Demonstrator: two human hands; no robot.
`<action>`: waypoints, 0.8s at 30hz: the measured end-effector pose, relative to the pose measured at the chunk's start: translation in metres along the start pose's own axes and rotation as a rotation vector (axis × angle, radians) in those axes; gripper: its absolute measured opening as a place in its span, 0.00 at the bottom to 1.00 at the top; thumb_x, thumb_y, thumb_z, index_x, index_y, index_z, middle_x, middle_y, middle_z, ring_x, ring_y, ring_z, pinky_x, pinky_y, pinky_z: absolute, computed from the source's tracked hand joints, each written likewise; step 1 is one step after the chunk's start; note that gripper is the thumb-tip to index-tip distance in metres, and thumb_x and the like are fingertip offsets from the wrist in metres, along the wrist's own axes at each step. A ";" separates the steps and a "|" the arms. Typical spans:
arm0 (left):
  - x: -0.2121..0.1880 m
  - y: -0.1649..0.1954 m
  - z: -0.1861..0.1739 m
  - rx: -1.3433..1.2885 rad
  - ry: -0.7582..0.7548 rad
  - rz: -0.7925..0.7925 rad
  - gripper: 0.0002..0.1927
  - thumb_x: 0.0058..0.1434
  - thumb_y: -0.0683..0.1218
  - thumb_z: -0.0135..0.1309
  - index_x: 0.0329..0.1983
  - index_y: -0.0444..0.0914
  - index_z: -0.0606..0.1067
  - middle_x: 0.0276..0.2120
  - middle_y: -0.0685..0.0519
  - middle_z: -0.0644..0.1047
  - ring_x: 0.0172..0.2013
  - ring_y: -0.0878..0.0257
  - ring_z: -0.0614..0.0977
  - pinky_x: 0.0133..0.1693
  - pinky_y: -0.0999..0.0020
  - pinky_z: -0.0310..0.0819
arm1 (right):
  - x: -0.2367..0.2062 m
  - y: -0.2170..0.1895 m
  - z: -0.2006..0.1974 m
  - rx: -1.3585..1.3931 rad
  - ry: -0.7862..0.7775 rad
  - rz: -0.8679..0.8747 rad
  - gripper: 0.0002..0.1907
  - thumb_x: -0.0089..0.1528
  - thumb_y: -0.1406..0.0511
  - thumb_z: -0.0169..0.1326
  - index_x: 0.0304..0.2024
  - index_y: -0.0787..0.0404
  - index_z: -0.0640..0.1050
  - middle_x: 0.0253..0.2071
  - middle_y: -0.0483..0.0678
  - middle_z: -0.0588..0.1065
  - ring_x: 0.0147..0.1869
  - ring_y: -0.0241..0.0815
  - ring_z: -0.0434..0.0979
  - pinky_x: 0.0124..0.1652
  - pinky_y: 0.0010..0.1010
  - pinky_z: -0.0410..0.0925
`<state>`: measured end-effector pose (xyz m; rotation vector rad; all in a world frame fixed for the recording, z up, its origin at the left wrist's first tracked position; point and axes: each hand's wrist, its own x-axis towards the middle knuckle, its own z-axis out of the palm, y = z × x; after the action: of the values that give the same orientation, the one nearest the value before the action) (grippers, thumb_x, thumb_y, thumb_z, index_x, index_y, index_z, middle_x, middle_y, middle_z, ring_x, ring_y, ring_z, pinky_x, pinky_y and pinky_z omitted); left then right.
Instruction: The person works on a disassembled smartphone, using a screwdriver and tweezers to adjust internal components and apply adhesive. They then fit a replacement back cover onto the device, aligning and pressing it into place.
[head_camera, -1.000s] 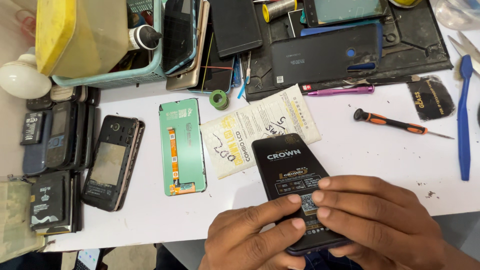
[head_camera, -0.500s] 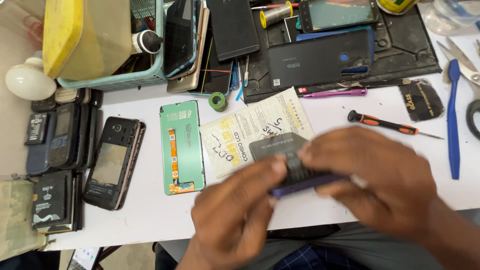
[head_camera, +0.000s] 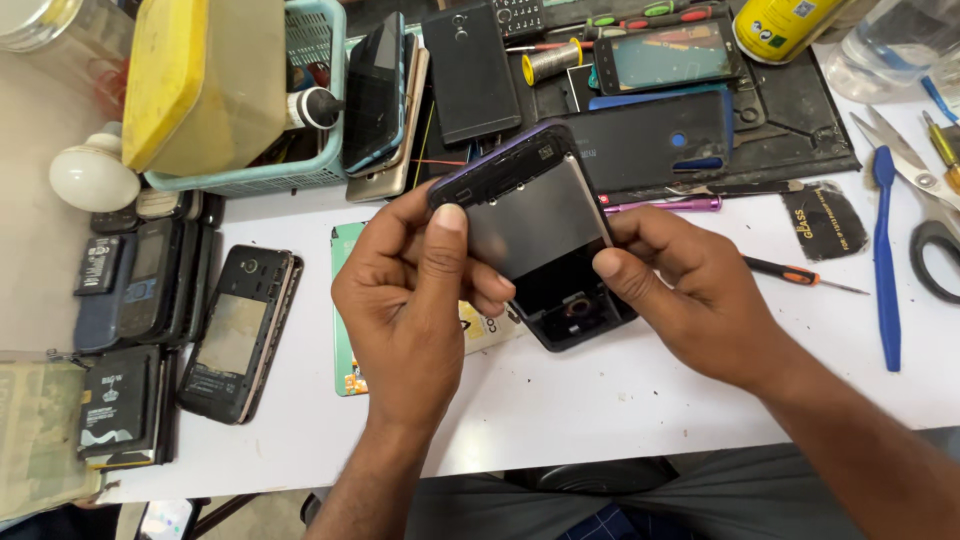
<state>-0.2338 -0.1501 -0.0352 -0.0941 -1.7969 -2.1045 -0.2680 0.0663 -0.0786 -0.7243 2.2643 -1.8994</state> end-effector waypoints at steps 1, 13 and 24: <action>-0.002 -0.001 0.000 0.011 0.009 -0.027 0.15 0.74 0.43 0.51 0.55 0.27 0.75 0.26 0.51 0.80 0.23 0.70 0.80 0.25 0.78 0.74 | -0.003 0.003 0.002 0.031 0.017 0.048 0.12 0.71 0.64 0.52 0.51 0.65 0.77 0.39 0.42 0.76 0.42 0.27 0.71 0.41 0.20 0.67; -0.007 -0.009 -0.015 0.161 -0.191 -0.225 0.12 0.66 0.42 0.59 0.48 0.30 0.78 0.28 0.60 0.76 0.28 0.77 0.73 0.29 0.82 0.65 | -0.022 -0.007 -0.011 -0.080 -0.050 0.282 0.13 0.67 0.60 0.51 0.45 0.63 0.80 0.27 0.39 0.74 0.29 0.26 0.67 0.28 0.21 0.63; -0.017 -0.036 -0.007 -0.030 -0.005 -0.389 0.08 0.64 0.42 0.59 0.39 0.31 0.76 0.26 0.54 0.79 0.23 0.72 0.78 0.27 0.75 0.77 | -0.023 -0.019 0.001 -0.730 -0.059 -0.037 0.49 0.50 0.48 0.66 0.68 0.63 0.67 0.58 0.58 0.71 0.57 0.51 0.74 0.50 0.41 0.69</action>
<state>-0.2283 -0.1486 -0.0751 0.2642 -1.9099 -2.3903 -0.2419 0.0734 -0.0660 -0.8678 2.9139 -0.9942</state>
